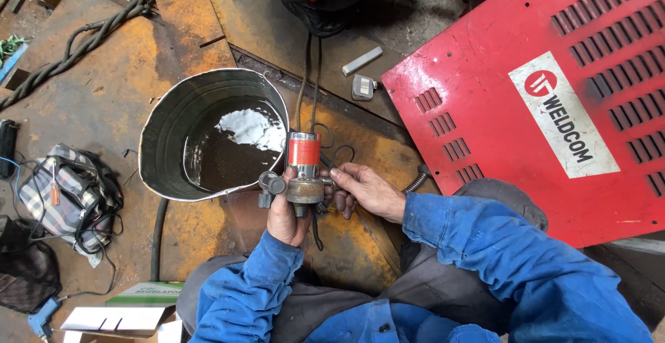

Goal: Inspecting and handling a CO2 regulator in a workshop environment.

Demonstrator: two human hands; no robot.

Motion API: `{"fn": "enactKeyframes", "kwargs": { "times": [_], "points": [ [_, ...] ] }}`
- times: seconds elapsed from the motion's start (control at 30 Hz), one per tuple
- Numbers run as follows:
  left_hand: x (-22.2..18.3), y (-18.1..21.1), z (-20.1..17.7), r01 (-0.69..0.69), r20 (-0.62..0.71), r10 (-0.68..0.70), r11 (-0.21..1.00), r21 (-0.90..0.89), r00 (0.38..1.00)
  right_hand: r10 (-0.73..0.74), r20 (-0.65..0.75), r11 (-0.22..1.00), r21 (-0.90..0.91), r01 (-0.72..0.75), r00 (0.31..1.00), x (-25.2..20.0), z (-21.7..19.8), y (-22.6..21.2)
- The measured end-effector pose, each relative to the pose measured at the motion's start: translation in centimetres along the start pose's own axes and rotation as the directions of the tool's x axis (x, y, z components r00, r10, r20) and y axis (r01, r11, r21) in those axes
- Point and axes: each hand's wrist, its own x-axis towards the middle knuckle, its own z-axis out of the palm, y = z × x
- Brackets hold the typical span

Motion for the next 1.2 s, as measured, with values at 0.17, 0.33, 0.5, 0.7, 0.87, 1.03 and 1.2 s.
{"fn": "enactKeyframes", "kwargs": {
  "times": [0.17,0.33,0.5,0.7,0.87,1.03,1.2],
  "points": [
    [0.0,0.1,0.2,-0.02,0.001,0.02,1.0,-0.003,1.0,-0.003,-0.023,1.0,-0.025,0.002,1.0,0.2,-0.1,0.5],
    [0.1,-0.1,0.2,-0.03,-0.013,0.03,0.999,-0.032,0.999,-0.055,-0.035,0.998,-0.017,0.055,0.998,0.0,-0.3,0.7],
    [0.2,-0.4,-0.6,-0.065,-0.005,0.065,0.997,-0.032,0.998,-0.128,-0.013,0.991,-0.029,0.127,0.992,0.3,-0.2,0.6],
    [0.2,-0.1,0.3,-0.046,-0.024,0.046,0.999,-0.007,0.999,0.015,-0.028,0.997,-0.08,-0.017,1.0,0.0,-0.3,0.4],
    [0.2,-0.1,0.2,-0.057,-0.012,0.057,0.998,0.018,0.998,0.088,-0.05,0.996,-0.019,-0.089,0.995,0.5,-0.6,1.1],
    [0.0,-0.2,0.0,-0.051,-0.028,0.052,0.998,0.025,0.998,0.09,-0.024,0.996,0.027,-0.09,0.996,0.5,-0.7,1.4],
    [-0.3,0.1,0.6,-0.042,-0.029,0.042,0.999,0.013,0.999,0.046,-0.025,0.997,-0.064,-0.047,0.999,-0.3,-0.2,0.1]
  ]
}}
